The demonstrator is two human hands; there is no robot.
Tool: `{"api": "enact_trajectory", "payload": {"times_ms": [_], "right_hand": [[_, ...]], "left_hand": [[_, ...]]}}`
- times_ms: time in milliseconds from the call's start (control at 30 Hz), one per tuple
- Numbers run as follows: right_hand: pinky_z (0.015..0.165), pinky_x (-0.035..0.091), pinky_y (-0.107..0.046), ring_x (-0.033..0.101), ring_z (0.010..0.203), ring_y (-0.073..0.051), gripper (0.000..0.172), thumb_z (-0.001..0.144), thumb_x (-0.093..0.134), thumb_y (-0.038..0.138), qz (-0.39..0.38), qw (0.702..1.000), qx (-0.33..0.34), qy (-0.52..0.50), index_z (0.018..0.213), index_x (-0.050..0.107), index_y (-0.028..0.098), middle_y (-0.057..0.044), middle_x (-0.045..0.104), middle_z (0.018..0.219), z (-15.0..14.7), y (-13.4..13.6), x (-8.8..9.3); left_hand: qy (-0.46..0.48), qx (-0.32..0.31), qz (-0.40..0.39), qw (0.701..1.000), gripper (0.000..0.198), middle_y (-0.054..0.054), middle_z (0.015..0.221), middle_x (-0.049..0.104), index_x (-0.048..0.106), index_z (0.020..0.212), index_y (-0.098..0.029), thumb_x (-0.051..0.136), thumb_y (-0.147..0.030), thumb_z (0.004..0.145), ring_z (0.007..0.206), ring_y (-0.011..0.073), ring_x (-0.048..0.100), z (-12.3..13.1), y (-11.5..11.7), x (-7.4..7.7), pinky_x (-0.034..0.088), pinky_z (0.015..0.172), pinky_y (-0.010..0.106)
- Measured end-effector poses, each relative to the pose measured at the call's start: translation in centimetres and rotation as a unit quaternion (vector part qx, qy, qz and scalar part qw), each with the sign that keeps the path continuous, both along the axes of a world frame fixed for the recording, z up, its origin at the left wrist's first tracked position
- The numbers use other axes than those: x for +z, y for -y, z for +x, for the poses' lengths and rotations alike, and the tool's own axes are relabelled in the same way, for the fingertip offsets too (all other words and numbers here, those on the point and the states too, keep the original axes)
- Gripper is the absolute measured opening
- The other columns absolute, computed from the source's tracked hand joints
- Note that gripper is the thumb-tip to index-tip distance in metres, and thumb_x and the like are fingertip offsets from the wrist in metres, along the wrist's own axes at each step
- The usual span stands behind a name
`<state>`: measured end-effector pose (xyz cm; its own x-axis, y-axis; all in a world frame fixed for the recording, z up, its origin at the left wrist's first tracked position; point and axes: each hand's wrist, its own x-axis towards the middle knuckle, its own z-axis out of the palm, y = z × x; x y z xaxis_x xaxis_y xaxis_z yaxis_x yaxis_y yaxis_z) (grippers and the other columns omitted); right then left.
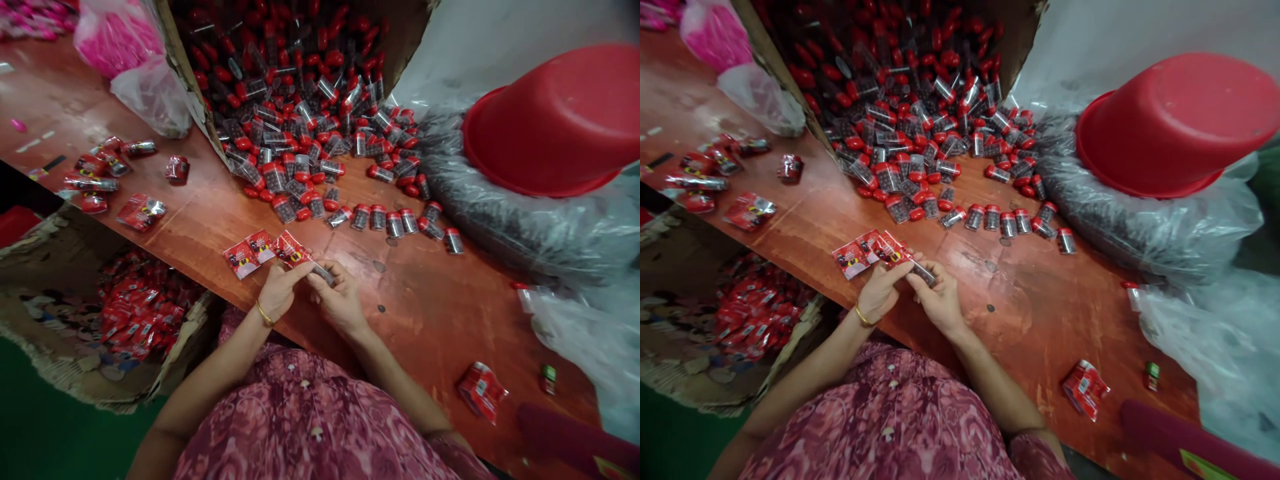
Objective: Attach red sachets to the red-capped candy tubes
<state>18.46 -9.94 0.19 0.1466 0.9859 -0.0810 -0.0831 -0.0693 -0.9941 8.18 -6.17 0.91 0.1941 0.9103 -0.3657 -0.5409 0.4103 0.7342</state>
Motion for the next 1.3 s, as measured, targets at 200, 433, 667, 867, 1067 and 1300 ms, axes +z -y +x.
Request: {"api": "enact_trajectory", "payload": {"times_ms": [200, 433, 667, 867, 1067, 1300], "right_hand": [[0.052, 0.046, -0.022, 0.056, 0.047, -0.008, 0.031, 0.071, 0.067, 0.043, -0.04, 0.992, 0.064, -0.103, 0.089, 0.058, 0.02, 0.005, 0.061, 0.061, 0.7, 0.3, 0.0], [0.049, 0.045, -0.022, 0.054, 0.041, -0.008, 0.026, 0.081, 0.056, 0.045, -0.005, 0.996, 0.043, -0.081, 0.085, 0.056, 0.02, 0.007, 0.058, 0.05, 0.2, 0.7, -0.7], [0.042, 0.043, -0.02, 0.053, 0.037, -0.008, 0.029, 0.079, 0.057, 0.048, 0.002, 0.999, 0.041, -0.014, 0.085, 0.055, 0.02, 0.006, 0.058, 0.049, -0.6, 1.1, -0.4], [0.032, 0.037, -0.018, 0.046, 0.031, -0.005, 0.034, 0.081, 0.053, 0.051, -0.024, 0.994, 0.084, -0.07, 0.071, 0.052, 0.019, 0.004, 0.059, 0.055, -1.1, 1.5, 0.0], [0.032, 0.035, -0.018, 0.047, 0.033, -0.005, 0.026, 0.081, 0.057, 0.046, -0.011, 0.997, 0.061, -0.053, 0.079, 0.054, 0.02, 0.003, 0.061, 0.061, -0.5, 1.1, 0.3], [0.035, 0.036, -0.02, 0.044, 0.037, -0.007, 0.024, 0.085, 0.051, 0.044, 0.006, 0.999, 0.031, -0.023, 0.08, 0.053, 0.021, 0.005, 0.053, 0.054, -0.6, 1.3, -1.2]], "left_hand": [[0.019, -0.042, -0.01, 0.999, 0.032, 0.004, 0.08, 0.072, 0.068, 0.082, -0.016, 0.078, -0.023, 0.053, 0.074, 0.0167, 0.064, -0.9, -0.3, 0.8, 0.049, 0.06, 0.024], [0.009, -0.074, 0.033, 0.997, 0.04, 0.007, 0.081, 0.071, 0.068, 0.09, -0.013, 0.074, -0.04, 0.06, 0.05, 0.0102, 0.054, -0.1, 0.7, 0.1, 0.036, 0.035, 0.019], [-0.024, -0.015, 0.034, 0.999, 0.033, 0.001, 0.06, 0.063, 0.067, 0.074, -0.013, 0.072, -0.043, 0.062, 0.049, 0.0083, 0.051, -0.6, 0.6, 0.9, 0.04, 0.042, 0.019], [-0.122, -0.156, 0.052, 0.979, 0.03, -0.007, 0.038, 0.042, 0.061, 0.065, -0.012, 0.068, -0.042, 0.066, 0.031, 0.0046, 0.035, -1.1, 0.0, 1.3, 0.026, 0.03, 0.017], [-0.07, -0.058, 0.106, 0.99, 0.043, -0.004, 0.044, 0.049, 0.054, 0.06, -0.014, 0.057, -0.054, 0.073, 0.036, 0.0059, 0.042, -0.6, 0.2, 0.6, 0.033, 0.036, 0.018], [-0.112, -0.078, 0.085, 0.987, 0.037, -0.006, 0.042, 0.045, 0.06, 0.067, -0.012, 0.066, -0.049, 0.069, 0.036, 0.0052, 0.039, -0.3, 0.8, 0.5, 0.031, 0.036, 0.019]]}}
